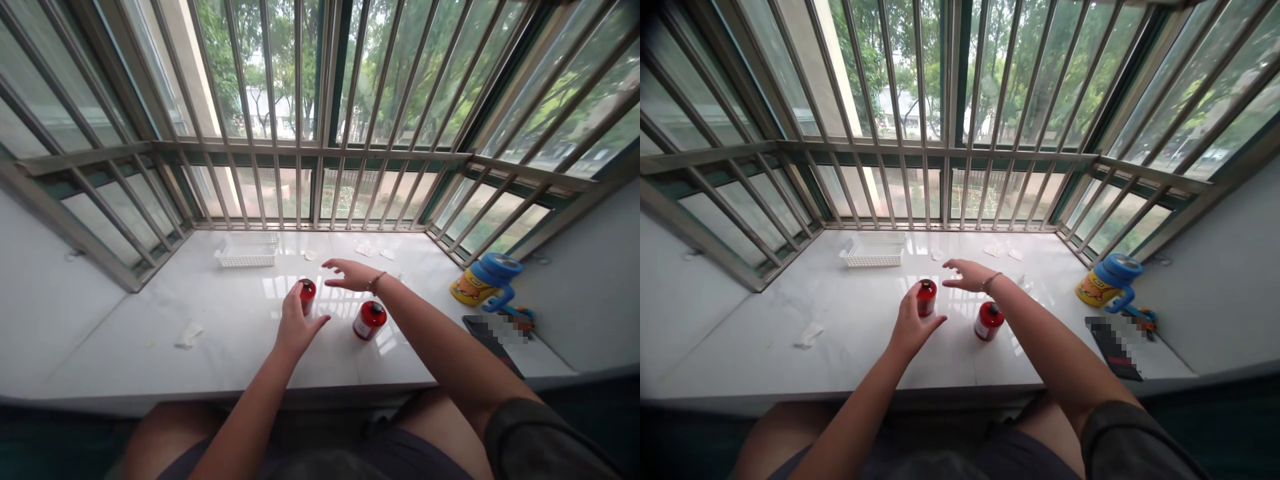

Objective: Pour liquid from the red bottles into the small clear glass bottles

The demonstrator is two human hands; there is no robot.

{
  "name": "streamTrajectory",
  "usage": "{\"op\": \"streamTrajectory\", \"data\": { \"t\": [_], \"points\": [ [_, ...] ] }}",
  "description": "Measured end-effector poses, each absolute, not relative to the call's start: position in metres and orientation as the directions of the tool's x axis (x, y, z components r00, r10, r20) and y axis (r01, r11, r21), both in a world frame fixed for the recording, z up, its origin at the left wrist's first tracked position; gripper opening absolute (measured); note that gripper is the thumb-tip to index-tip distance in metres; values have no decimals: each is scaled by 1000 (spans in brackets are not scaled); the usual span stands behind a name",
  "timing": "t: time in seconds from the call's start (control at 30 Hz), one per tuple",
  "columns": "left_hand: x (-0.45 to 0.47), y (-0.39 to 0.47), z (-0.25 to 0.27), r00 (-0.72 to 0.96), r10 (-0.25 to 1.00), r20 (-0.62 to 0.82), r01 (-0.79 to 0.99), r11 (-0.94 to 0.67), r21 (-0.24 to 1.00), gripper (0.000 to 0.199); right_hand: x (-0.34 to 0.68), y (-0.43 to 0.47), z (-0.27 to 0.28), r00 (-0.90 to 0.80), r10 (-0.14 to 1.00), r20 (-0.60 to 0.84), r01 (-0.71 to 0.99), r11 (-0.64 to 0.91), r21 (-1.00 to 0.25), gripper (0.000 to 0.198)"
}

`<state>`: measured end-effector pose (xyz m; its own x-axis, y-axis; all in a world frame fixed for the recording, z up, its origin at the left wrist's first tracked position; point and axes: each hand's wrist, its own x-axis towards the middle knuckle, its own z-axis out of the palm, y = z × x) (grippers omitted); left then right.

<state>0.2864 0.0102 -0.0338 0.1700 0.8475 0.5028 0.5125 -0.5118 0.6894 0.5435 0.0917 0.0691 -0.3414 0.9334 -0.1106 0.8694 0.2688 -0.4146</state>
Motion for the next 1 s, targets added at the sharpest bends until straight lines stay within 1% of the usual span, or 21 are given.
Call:
{"op": "streamTrajectory", "data": {
  "t": [0.07, 0.13, 0.17, 0.23, 0.33, 0.4, 0.5, 0.57, 0.63, 0.73, 0.87, 0.93, 1.0],
  "points": [
    [288, 23, -33, 134, 849, 511, 530, -497, 687, 99, 572, 92, 77, -214, 975, -62, 919, 180, -350, 63],
    [287, 37, -34, 116, 860, 498, 542, -474, 693, 94, 607, 93, 80, -32, 998, -53, 965, 17, -261, 63],
    [287, 44, -35, 114, 864, 490, 541, -468, 699, 91, 625, 93, 79, 60, 996, -70, 974, -74, -216, 62],
    [285, 56, -36, 112, 869, 481, 529, -462, 712, 83, 654, 89, 73, 202, 971, -131, 966, -220, -137, 55],
    [283, 66, -38, 82, 879, 470, 516, -441, 734, 63, 680, 81, 56, 295, 924, -242, 945, -320, -71, 40],
    [281, 67, -38, 74, 888, 454, 521, -423, 742, 54, 686, 78, 46, 308, 905, -292, 938, -340, -65, 37],
    [275, 60, -39, 107, 901, 420, 536, -408, 739, 50, 682, 80, 38, 287, 901, -325, 939, -332, -91, 38],
    [271, 54, -38, 129, 902, 412, 545, -411, 731, 49, 670, 86, 36, 232, 912, -338, 948, -290, -131, 39],
    [266, 48, -37, 132, 895, 426, 556, -422, 716, 48, 652, 92, 35, 136, 927, -349, 959, -211, -188, 40],
    [257, 41, -34, 115, 886, 449, 585, -426, 690, 46, 614, 101, 38, -56, 932, -357, 958, -51, -284, 47],
    [238, 35, -32, 78, 884, 462, 621, -405, 671, 44, 571, 101, 53, -276, 897, -344, 913, 133, -386, 71],
    [225, 32, -31, 47, 885, 464, 638, -384, 668, 44, 563, 94, 64, -323, 892, -317, 897, 182, -402, 82],
    [211, 30, -31, 22, 888, 459, 649, -362, 669, 44, 565, 82, 72, -324, 898, -299, 903, 198, -382, 95]
  ]
}}
